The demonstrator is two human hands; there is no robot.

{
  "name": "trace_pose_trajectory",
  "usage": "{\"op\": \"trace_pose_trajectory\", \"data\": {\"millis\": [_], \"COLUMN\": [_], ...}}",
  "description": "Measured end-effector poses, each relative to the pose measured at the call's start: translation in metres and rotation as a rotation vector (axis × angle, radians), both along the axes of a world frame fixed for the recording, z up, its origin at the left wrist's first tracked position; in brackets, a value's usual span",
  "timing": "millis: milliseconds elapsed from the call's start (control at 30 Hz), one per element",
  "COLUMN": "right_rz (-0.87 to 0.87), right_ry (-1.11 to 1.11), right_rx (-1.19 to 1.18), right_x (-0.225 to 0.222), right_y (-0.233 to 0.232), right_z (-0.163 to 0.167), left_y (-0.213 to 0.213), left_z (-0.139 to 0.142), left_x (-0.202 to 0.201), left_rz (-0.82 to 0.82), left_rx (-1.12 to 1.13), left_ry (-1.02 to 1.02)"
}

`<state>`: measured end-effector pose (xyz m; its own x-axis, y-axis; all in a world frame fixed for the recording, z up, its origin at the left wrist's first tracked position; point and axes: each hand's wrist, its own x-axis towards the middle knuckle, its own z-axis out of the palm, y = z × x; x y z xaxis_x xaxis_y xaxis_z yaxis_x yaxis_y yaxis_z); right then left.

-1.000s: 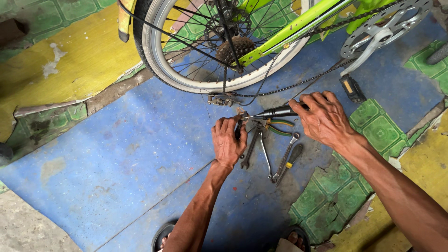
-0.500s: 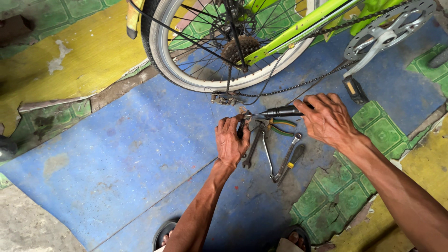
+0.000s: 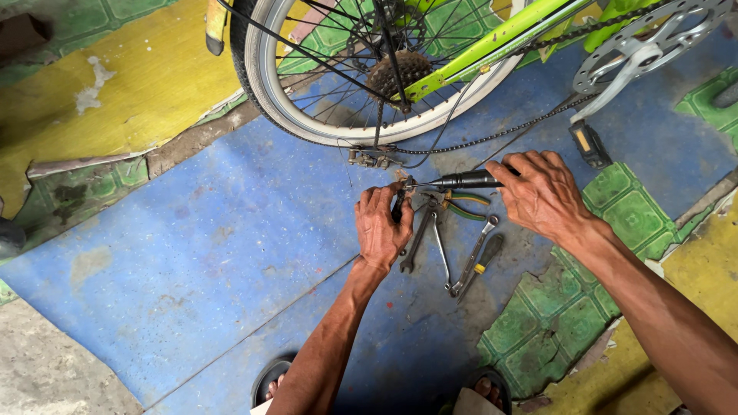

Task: The person disassembles a bicycle derailleur using a screwdriver and wrench, removes small parts, and then reassembles the derailleur with a rag and tools. The person places the derailleur back near the rear wheel.

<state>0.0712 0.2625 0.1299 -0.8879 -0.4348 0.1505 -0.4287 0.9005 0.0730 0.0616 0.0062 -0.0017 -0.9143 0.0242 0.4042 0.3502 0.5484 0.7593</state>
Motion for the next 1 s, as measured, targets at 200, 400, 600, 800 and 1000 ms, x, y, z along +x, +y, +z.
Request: {"op": "trace_pose_trajectory", "data": {"millis": [200,400,600,800,1000], "right_rz": [-0.005,0.007,0.013,-0.001,-0.013], "right_ry": [-0.009,-0.001,-0.004,-0.010,-0.019], "right_rx": [0.010,-0.021,-0.002,0.016,-0.010], "right_x": [-0.0007,-0.0010,-0.0008,0.0007,0.0007], "right_y": [-0.0002,0.0009,0.0027,0.0025,0.0033], "right_z": [-0.0027,-0.0051,-0.0068,-0.0077,-0.0081], "left_y": [0.0003,0.0020,0.0012,0.0011,0.0000], "left_z": [-0.0025,-0.0030,-0.0030,-0.0013,0.0020], "left_x": [-0.0002,0.0010,-0.0001,0.0000,0.0006], "left_rz": [-0.005,-0.005,-0.001,-0.006,-0.008], "left_rx": [-0.002,-0.009,-0.002,-0.003,-0.013], "left_ry": [-0.002,-0.011,0.004,0.013,0.014]}}
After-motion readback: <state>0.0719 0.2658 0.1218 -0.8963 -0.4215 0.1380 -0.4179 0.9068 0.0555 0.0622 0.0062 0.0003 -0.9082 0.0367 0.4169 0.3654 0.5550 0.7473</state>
